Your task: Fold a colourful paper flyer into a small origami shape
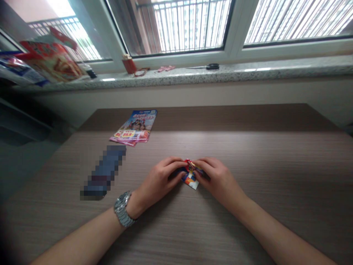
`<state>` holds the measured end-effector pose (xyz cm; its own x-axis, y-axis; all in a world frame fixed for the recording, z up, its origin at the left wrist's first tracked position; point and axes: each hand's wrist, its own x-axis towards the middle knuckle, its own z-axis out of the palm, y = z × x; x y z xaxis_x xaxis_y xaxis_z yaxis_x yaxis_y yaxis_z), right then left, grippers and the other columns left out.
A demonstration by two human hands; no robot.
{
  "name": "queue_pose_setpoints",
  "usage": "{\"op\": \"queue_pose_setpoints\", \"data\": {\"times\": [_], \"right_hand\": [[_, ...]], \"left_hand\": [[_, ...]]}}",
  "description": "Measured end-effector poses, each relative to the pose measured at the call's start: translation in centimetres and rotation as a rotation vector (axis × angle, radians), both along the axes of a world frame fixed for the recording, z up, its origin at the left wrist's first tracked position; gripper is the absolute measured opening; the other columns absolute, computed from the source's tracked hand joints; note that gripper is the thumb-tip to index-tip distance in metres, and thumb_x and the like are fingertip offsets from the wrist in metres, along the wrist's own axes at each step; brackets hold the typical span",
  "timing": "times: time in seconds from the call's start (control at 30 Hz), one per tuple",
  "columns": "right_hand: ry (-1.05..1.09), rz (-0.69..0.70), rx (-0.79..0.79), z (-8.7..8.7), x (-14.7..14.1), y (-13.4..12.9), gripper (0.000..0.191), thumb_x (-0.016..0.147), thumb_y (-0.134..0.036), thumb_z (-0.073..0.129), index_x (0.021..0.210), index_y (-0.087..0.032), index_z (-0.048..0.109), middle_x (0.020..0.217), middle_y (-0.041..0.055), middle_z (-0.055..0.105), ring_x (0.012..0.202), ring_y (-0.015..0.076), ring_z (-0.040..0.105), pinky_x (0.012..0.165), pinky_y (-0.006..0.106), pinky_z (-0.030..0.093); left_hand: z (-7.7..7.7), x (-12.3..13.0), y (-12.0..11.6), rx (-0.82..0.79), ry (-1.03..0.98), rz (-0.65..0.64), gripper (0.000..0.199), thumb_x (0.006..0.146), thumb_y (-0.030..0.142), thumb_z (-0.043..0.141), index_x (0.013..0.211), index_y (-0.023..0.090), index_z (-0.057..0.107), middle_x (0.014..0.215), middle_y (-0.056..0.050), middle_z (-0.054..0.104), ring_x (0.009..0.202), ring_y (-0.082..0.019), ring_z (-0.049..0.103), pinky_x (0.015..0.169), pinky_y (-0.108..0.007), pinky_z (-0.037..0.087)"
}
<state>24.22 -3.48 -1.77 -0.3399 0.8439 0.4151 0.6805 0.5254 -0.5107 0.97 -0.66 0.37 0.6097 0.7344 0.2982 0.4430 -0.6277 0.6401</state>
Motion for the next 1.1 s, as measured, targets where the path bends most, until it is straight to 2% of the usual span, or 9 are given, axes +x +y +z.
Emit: {"op": "queue_pose_setpoints", "data": {"times": [0.27,0.57,0.83,1.1], "right_hand": [[-0.141,0.081,0.019,0.5,0.2,-0.1,0.038,0.102,-0.019,0.052,0.139,-0.022,0.057,0.124,0.0112,0.07,0.111,0.0246,0.065,0.094,0.041,0.055],[-0.21,0.113,0.06,1.4,0.1,-0.2,0.039,0.101,-0.013,0.05,0.138,-0.021,0.06,0.122,0.011,0.071,0.108,0.0238,0.066,0.093,0.039,0.057],[-0.249,0.111,0.099,1.5,0.3,-0.3,0.037,0.1,-0.012,0.052,0.134,-0.02,0.063,0.121,0.0118,0.072,0.107,0.0236,0.068,0.092,0.038,0.058],[-0.337,0.161,0.123,1.1,0.5,-0.1,0.038,0.097,-0.012,0.058,0.134,-0.019,0.063,0.131,0.0135,0.068,0.112,0.0277,0.065,0.094,0.044,0.057]], "left_hand": [[-0.1,-0.1,0.0,-0.041,-0.05,0.013,0.022,0.102,0.019,0.055,0.121,0.02,0.066,0.121,-0.007,0.067,0.11,-0.018,0.066,0.101,-0.034,0.054],[0.1,-0.1,0.0,-0.053,-0.101,0.025,0.021,0.102,0.015,0.055,0.117,0.019,0.068,0.116,-0.006,0.069,0.106,-0.016,0.066,0.098,-0.03,0.054],[0.0,0.0,0.1,-0.053,-0.12,0.023,0.02,0.103,0.019,0.053,0.115,0.018,0.068,0.113,-0.007,0.069,0.104,-0.017,0.066,0.096,-0.032,0.055],[0.0,0.0,0.0,-0.052,-0.125,0.027,0.019,0.103,0.018,0.053,0.114,0.018,0.069,0.113,-0.006,0.069,0.103,-0.016,0.066,0.095,-0.031,0.055]]}}
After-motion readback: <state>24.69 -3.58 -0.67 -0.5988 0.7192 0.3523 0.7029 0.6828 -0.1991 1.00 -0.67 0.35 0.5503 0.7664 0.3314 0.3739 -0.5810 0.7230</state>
